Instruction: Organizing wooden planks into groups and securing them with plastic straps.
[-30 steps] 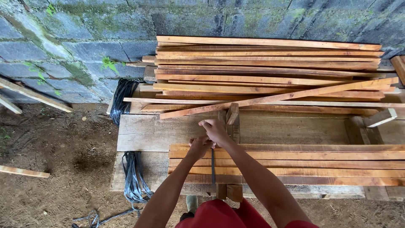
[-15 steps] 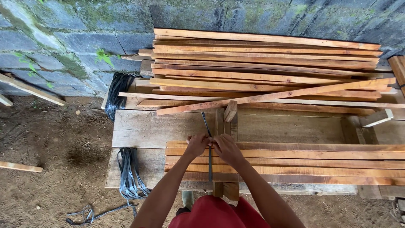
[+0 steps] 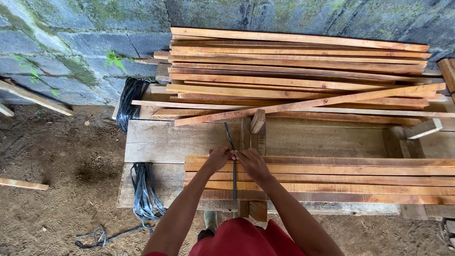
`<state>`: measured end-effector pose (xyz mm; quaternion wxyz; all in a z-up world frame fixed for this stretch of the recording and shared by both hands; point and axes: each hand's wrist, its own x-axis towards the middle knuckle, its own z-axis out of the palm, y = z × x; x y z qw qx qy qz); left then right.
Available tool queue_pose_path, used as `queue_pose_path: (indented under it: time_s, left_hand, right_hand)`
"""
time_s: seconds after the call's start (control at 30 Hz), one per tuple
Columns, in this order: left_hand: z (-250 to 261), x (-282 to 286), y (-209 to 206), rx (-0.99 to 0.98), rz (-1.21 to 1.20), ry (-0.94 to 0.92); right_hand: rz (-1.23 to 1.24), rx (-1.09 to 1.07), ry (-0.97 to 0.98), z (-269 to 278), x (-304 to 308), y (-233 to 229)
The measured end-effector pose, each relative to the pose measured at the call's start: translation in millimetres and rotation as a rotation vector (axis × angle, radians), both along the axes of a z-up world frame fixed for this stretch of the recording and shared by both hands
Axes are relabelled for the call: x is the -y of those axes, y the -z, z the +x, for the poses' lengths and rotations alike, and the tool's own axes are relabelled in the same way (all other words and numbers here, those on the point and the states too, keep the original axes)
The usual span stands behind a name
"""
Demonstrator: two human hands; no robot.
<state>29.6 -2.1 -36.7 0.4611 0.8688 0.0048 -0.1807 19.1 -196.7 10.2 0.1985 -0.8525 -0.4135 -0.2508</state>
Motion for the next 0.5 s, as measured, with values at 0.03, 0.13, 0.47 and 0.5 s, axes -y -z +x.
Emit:
queue_pose_path:
  time_s: [0.03,0.13,0.47,0.5]
  left_hand:
    - [-3.5,-1.7,-17.9,0.001,0.0,0.0]
    - [-12.5,-5.8,-44.2,0.012,-0.209,0.006]
    - [-27.7,-2.9,-8.4,0.278,-0.165,-0.091]
    - [-28.7,-1.9,-5.8,0.234,-0.178,-0.125]
  right_hand:
    - [0.0,0.001,0.0,1.5,1.1,5.2]
    - [0.042,-0.113,0.015,2.5,3.4,14.4]
    - [0.107,-0.847,0.015,17.1,6.5,-11.4]
    - [0.107,-0.883,-0.001,19.6,4.4,-15.4]
